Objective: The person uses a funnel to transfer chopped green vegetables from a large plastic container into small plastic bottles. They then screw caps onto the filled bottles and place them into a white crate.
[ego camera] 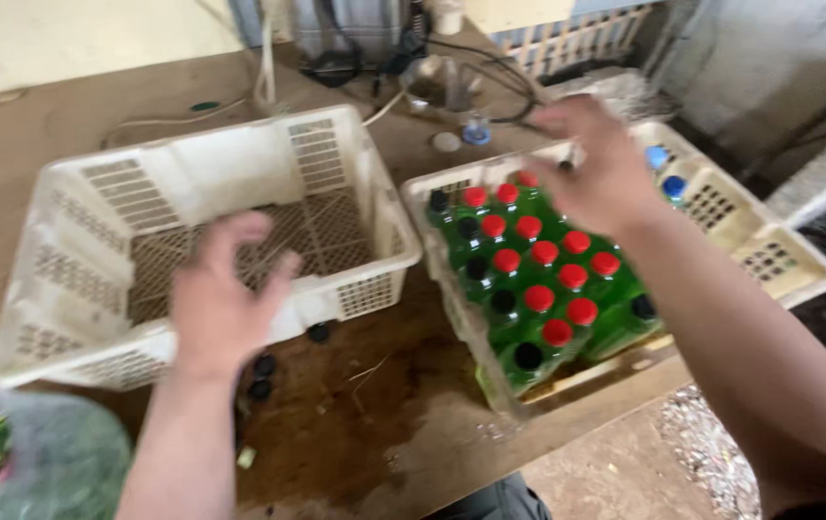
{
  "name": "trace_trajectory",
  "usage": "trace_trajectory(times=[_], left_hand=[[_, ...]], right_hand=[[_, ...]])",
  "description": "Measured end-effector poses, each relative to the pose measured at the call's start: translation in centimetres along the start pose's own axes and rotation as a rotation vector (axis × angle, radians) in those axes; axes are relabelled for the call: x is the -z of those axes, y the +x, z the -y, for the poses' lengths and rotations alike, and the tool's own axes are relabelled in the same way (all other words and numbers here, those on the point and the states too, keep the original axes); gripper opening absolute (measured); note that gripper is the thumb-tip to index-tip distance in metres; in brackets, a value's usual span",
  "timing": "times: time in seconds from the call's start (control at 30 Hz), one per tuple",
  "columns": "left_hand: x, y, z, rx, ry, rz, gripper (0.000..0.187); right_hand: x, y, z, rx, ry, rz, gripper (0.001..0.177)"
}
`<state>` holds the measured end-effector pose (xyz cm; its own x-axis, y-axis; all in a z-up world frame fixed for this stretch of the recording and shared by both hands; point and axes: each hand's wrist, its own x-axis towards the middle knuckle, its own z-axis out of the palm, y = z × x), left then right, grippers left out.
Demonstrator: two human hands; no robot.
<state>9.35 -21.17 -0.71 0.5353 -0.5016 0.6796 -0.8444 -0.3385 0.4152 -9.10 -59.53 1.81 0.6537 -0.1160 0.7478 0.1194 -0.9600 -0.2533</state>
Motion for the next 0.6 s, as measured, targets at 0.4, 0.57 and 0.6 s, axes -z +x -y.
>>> trace_trajectory(times=[0.4,0.57,0.6], left_hand=[[1.4,-3.2,8.1,0.381,0.704,0.555,0.033],[1.9,-4.2,8.6,0.200,0.783,0.460,0.035],[1.8,-4.0,8.6,0.230,0.778,0.489,0.036]], right_hand=[[-20.9,7.1,18.5,-0.430,-0.044,1.176,0.040],[-24.4,6.8,17.7,-0.458,-0.005,1.273,0.038],[-24.9,6.8,17.2,-0.450,-0.034,1.293,0.038]])
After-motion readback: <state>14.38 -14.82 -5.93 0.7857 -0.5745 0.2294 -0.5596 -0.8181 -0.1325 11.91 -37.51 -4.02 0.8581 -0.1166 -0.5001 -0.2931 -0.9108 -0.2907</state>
